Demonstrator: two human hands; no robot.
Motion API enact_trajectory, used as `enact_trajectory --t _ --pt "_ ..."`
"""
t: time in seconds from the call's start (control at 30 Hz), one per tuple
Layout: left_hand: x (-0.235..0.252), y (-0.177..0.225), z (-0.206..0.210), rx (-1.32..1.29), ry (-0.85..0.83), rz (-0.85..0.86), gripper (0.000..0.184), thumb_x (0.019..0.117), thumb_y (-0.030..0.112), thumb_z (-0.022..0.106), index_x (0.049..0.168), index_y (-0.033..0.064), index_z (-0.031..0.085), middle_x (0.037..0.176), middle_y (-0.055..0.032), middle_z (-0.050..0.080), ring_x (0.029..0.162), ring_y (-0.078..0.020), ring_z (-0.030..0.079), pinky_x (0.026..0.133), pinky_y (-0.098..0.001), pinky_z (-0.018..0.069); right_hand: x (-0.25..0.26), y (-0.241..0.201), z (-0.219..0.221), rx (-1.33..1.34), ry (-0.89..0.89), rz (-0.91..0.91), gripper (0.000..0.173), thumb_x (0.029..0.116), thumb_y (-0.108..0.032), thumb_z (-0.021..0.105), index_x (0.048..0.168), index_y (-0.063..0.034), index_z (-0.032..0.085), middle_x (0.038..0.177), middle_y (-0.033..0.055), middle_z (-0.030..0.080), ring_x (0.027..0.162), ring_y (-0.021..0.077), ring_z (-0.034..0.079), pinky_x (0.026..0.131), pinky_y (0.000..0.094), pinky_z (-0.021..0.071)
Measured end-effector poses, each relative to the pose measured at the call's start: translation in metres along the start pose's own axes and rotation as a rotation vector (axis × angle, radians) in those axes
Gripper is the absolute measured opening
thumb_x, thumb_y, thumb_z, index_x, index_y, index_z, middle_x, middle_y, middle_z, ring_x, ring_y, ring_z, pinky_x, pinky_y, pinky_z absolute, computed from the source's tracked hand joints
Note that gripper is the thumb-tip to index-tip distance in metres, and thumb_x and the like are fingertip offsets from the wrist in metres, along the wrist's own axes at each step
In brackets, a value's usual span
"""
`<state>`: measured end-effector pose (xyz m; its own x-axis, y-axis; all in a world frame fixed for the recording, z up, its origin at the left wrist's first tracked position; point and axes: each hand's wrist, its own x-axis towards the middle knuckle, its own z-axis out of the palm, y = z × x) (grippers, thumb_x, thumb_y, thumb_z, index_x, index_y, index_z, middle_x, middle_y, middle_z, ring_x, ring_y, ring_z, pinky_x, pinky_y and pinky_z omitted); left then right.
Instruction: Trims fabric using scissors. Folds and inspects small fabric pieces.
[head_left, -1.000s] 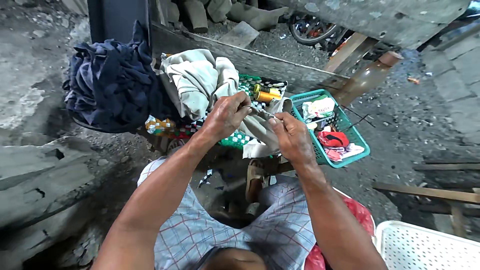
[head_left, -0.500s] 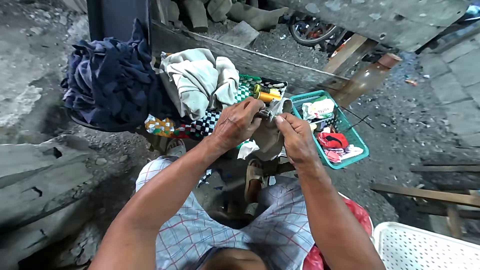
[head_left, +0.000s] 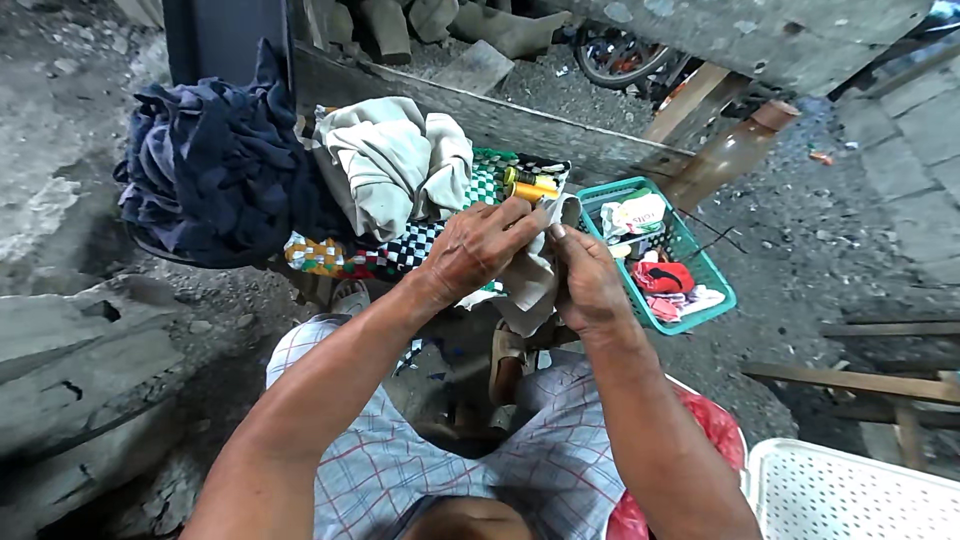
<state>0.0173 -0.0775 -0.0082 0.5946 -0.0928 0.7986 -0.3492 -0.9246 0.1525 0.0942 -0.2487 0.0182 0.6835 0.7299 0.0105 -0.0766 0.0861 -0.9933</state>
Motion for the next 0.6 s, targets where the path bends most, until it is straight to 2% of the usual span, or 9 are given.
enact_trajectory --t 0.13,0.27,0.37,0.5,0.6 --pt "-0.002 -0.001 0.002 0.019 0.030 -0.010 0.021 0.1003 0.006 0.057 0.114 0.0038 0.073 0.106 -0.0138 0.074 0.094 -0.0256 0.073 0.080 -0.0378 0.0597 0.000 0.005 -0.002 -0.018 -0.014 -0.010 0.035 0.1099 -0.031 0.043 0.097 -0.0099 0.068 0.083 0.0037 0.065 0.073 0.0119 0.065 0.066 0.0332 0.0582" --pt "-0.004 -0.003 0.007 0.014 -0.015 -0.001 0.026 0.0987 0.002 0.055 0.119 0.0039 0.071 0.111 -0.0144 0.073 0.104 -0.0276 0.071 0.092 -0.0403 0.0575 -0.001 0.005 -0.001 -0.018 -0.014 -0.001 0.034 0.1091 -0.032 0.044 0.100 -0.0100 0.069 0.086 0.0043 0.067 0.076 0.0126 0.067 0.068 0.0348 0.0597" --pt "-0.003 -0.004 0.007 0.025 -0.043 -0.002 0.024 0.0987 0.004 0.058 0.118 0.0052 0.071 0.110 -0.0150 0.070 0.104 -0.0296 0.068 0.090 -0.0411 0.0561 -0.001 0.006 -0.002 -0.014 -0.024 0.000 0.034 0.1090 -0.034 0.045 0.101 -0.0105 0.069 0.086 0.0039 0.067 0.075 0.0125 0.066 0.068 0.0345 0.0597" --pt "-0.004 -0.003 0.007 -0.009 -0.028 -0.069 0.026 0.0987 0.002 0.052 0.113 0.0060 0.073 0.109 -0.0127 0.072 0.105 -0.0270 0.069 0.091 -0.0409 0.0570 -0.002 0.008 -0.003 -0.011 -0.036 0.000 0.034 0.1080 -0.035 0.047 0.102 -0.0111 0.070 0.088 0.0044 0.068 0.078 0.0135 0.067 0.070 0.0363 0.0598" --pt "-0.006 -0.003 0.009 -0.081 -0.043 -0.150 0.028 0.0981 0.003 0.048 0.112 0.0056 0.073 0.108 -0.0103 0.073 0.103 -0.0235 0.070 0.086 -0.0387 0.0581 0.000 0.012 -0.003 -0.025 -0.042 -0.016 0.033 0.1076 -0.034 0.048 0.099 -0.0113 0.070 0.085 0.0036 0.066 0.075 0.0131 0.066 0.067 0.0352 0.0591"
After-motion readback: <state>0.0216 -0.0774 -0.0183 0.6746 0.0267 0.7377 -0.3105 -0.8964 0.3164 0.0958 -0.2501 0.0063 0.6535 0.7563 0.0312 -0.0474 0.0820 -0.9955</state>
